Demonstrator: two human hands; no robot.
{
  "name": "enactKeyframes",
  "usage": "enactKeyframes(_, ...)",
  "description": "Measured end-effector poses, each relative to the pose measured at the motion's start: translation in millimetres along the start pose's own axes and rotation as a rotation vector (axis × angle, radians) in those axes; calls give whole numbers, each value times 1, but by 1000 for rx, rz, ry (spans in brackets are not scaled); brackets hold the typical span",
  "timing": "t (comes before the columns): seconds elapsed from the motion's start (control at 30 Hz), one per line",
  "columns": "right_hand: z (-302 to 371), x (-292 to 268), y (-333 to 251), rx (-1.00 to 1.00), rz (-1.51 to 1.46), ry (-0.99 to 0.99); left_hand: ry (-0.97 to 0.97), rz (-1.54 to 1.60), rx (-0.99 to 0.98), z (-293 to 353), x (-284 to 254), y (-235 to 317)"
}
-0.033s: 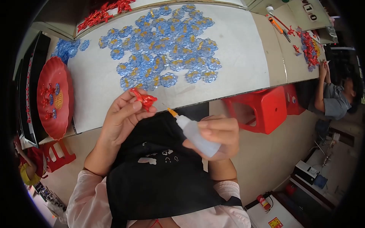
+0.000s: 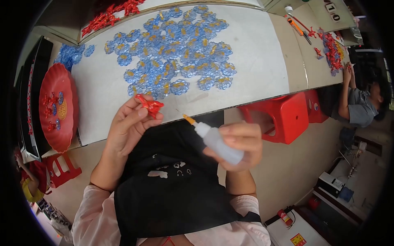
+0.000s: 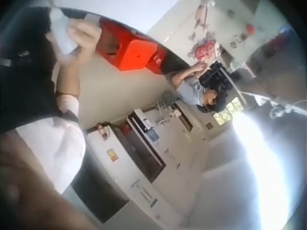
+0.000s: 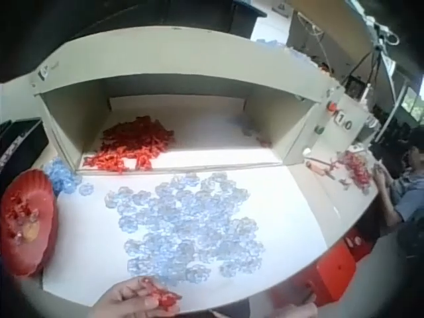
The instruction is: The person applies glue from a bottle onto small toy figurines, attaches each figurine onto a plastic base by hand, and places the assembled figures into a red tray.
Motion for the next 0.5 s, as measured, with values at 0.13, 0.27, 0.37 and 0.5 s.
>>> enactKeyframes(0.13, -5, -46, 43, 259, 191, -103, 51, 11, 86, -6, -9, 17)
enactKeyframes(0.27, -12, -40, 75, 355, 87, -113, 83, -32, 123, -9, -11, 21)
enactKeyframes(0.37, -27, -11, 68, 91, 757, -346, 107, -40, 136, -4, -10, 23)
enactKeyframes(0.5, -20, 4, 63, 163, 890, -384, 78, -25, 88, 1, -9, 25)
Point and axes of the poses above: each hand's wrist, its own z-axis away from the middle knuckle, its own x-axis out of the palm, y = z × x, the point moved 5 cm from there along -z, towards the middle knuckle, and after that the axes turned 2 degrees about -x, right-handed, at the moved point
